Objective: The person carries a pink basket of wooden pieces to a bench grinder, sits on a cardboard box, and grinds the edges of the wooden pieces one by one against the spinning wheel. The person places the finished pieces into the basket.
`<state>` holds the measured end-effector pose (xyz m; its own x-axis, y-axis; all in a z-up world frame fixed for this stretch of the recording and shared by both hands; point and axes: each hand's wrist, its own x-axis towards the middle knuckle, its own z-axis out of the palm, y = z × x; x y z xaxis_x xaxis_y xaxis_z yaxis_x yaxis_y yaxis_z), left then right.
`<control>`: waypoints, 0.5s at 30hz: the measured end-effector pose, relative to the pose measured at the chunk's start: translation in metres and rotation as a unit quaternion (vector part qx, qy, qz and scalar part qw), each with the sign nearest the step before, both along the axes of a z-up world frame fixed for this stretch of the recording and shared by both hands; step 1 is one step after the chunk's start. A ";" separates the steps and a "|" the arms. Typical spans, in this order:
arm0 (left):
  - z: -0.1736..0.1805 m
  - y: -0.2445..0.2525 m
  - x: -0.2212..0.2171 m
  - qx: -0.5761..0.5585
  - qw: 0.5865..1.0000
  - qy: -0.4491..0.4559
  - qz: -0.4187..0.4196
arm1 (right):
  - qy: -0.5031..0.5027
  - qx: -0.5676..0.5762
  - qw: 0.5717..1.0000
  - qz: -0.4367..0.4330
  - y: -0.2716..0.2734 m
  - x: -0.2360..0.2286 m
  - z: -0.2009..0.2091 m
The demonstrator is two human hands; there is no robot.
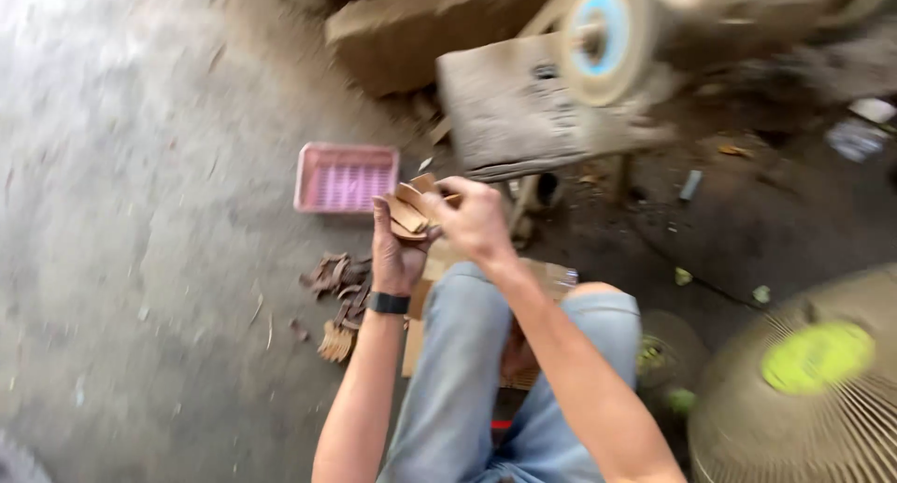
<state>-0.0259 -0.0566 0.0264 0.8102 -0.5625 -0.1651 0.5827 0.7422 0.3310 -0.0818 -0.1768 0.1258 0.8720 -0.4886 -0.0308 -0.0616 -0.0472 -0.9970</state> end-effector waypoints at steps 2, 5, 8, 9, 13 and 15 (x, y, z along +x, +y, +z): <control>-0.006 -0.036 -0.018 -0.104 0.994 0.007 -0.031 | -0.005 -0.222 0.975 -0.023 -0.010 -0.020 0.014; -0.005 -0.077 -0.032 -0.105 0.989 0.062 -0.079 | -0.051 -0.371 0.924 -0.077 -0.026 -0.047 0.036; 0.019 -0.102 -0.038 0.062 0.994 -0.015 -0.085 | 0.084 -0.111 0.975 -0.170 -0.060 -0.078 0.045; 0.017 -0.110 -0.037 0.062 0.994 -0.016 -0.089 | 0.084 -0.110 0.975 -0.174 -0.083 -0.090 0.022; 0.007 -0.142 -0.030 0.123 0.983 -0.087 -0.101 | 0.117 0.077 0.977 -0.163 -0.157 -0.125 -0.070; 0.001 -0.164 -0.023 0.089 0.987 -0.079 -0.110 | 0.099 0.091 0.980 -0.144 -0.181 -0.130 -0.096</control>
<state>-0.0488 -0.2208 0.0278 0.6951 -0.7013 -0.1583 0.6541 0.5255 0.5441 -0.2115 -0.3577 0.0302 0.6670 -0.6846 -0.2941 -0.2389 0.1775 -0.9547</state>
